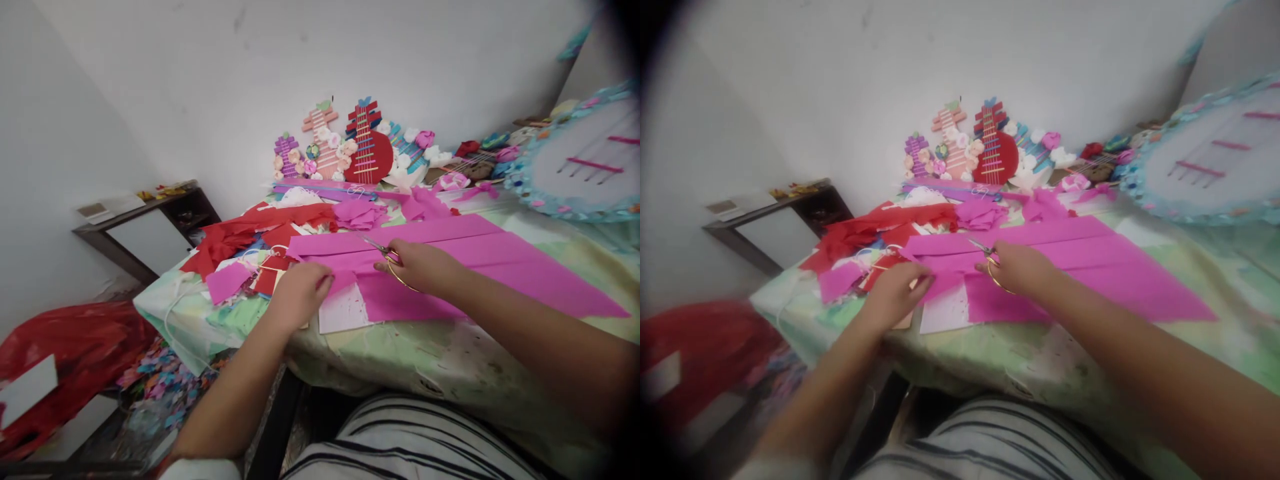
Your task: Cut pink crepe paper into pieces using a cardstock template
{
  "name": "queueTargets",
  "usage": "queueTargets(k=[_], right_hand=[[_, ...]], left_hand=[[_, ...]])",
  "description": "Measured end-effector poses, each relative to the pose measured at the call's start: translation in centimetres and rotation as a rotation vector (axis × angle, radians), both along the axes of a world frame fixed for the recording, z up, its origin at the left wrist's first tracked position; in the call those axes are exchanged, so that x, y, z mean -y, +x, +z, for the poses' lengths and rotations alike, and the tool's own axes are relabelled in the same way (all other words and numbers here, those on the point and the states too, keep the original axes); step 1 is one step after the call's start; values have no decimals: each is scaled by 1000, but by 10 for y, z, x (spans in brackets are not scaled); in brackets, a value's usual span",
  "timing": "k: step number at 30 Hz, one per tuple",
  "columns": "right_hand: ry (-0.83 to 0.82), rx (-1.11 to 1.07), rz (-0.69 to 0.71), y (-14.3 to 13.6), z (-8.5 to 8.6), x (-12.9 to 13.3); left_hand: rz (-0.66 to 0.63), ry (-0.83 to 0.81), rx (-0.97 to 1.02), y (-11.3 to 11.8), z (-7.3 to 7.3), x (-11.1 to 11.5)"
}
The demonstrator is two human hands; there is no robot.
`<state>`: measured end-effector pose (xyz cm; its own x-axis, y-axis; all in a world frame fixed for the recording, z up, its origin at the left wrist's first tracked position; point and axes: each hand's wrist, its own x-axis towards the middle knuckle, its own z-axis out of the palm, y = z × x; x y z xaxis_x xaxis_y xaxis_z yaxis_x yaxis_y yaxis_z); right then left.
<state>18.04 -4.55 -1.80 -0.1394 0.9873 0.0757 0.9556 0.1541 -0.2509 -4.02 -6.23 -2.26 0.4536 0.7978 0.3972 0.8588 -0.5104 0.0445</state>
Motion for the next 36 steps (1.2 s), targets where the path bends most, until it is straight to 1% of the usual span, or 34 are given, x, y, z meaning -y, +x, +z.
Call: queueTargets(k=[2, 6, 8, 10, 12, 16, 19, 21, 26, 30, 33, 36], right_hand=[[16, -119, 11, -2, -1, -3], [4, -360, -25, 1, 1, -10], [-9, -424, -31, 2, 3, -12], [-30, -429, -17, 1, 1, -12], [-2, -322, 1, -2, -3, -11], [133, -14, 53, -8, -19, -9], [116, 57, 90, -9, -29, -9], [86, 63, 101, -9, -31, -9], [23, 56, 58, -11, -31, -8], [48, 60, 44, -9, -28, -7], [86, 93, 53, -3, -20, -8], [89, 151, 70, 3, -9, -8]], left_hand=[[11, -5, -4, 5, 14, -14], [-67, 6, -47, 18, 39, -40], [-81, -22, -57, 23, 46, -50], [-78, -42, -45, 25, 49, -60], [-77, -47, -29, 26, 50, -69], [-72, -67, -31, 24, 48, -87], [-45, -82, -20, 23, 46, -97], [-23, -92, -10, 22, 45, -103], [7, -122, 10, 20, 43, -112], [6, -126, 21, 19, 44, -113], [7, -117, 30, 17, 45, -111], [8, -106, 35, 16, 46, -108]])
